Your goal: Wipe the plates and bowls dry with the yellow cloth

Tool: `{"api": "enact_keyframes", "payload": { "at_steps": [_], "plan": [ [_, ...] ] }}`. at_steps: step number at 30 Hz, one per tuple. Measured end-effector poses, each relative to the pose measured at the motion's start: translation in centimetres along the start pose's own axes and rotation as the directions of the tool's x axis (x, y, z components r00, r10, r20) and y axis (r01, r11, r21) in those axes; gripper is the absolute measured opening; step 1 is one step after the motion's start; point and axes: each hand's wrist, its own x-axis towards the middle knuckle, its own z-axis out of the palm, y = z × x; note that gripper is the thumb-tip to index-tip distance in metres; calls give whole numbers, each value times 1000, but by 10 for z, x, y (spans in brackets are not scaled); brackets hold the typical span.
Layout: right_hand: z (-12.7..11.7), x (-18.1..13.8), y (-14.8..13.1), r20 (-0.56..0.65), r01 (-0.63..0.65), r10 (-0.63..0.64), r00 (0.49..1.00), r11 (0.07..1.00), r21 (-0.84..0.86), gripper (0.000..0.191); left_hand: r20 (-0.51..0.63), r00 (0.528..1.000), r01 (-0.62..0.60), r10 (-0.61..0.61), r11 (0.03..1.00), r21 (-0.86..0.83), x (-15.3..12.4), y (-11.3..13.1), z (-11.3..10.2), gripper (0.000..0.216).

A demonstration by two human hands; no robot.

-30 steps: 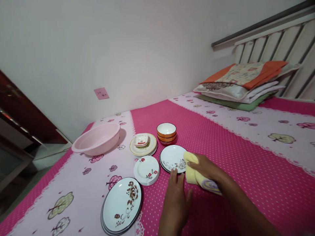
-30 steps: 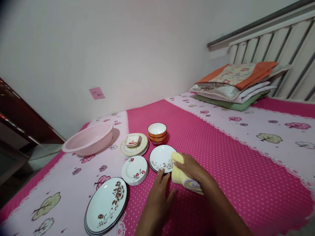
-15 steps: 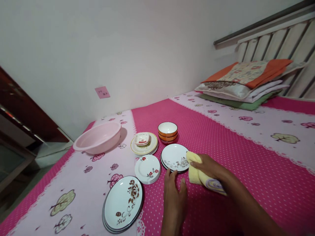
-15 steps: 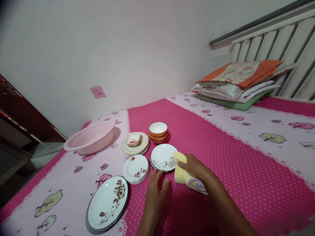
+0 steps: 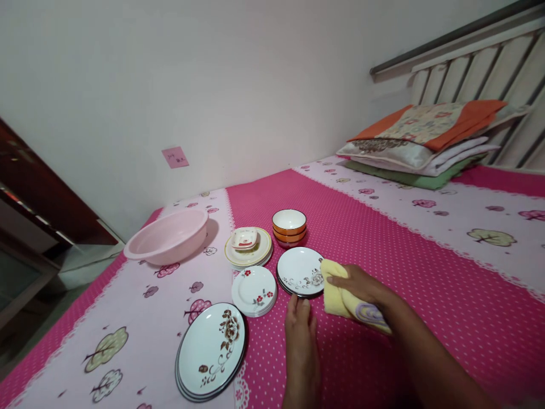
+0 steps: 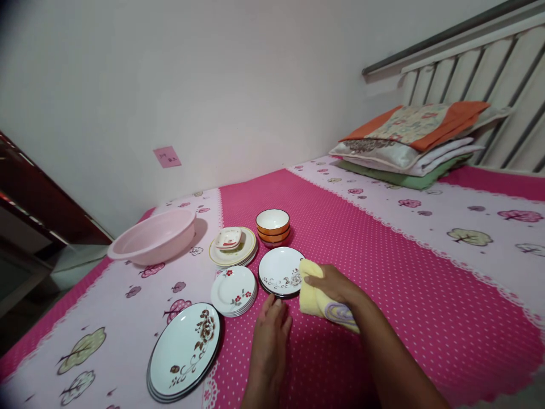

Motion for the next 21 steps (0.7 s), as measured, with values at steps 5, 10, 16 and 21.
{"api": "enact_keyframes", "payload": {
  "at_steps": [5, 10, 16, 21],
  "plan": [
    [1, -3, -1, 93, -22, 17, 995, 999, 50, 50, -116, 989, 52, -95, 941, -335, -1, 9, 4, 54],
    [-1, -7, -2, 151, -26, 18, 988, 998, 56, 48, -193, 980, -35, -46, 918, -395, -5, 19, 8, 59],
    [0, 2, 4, 48, -43, 40, 998, 997, 64, 45, -110, 994, 2, -26, 976, -219, -5, 16, 8, 64],
    [4, 2, 3, 71, -46, 41, 997, 996, 79, 40, -23, 1000, 3, -6, 990, -138, 0, 14, 6, 72]
  ]
}}
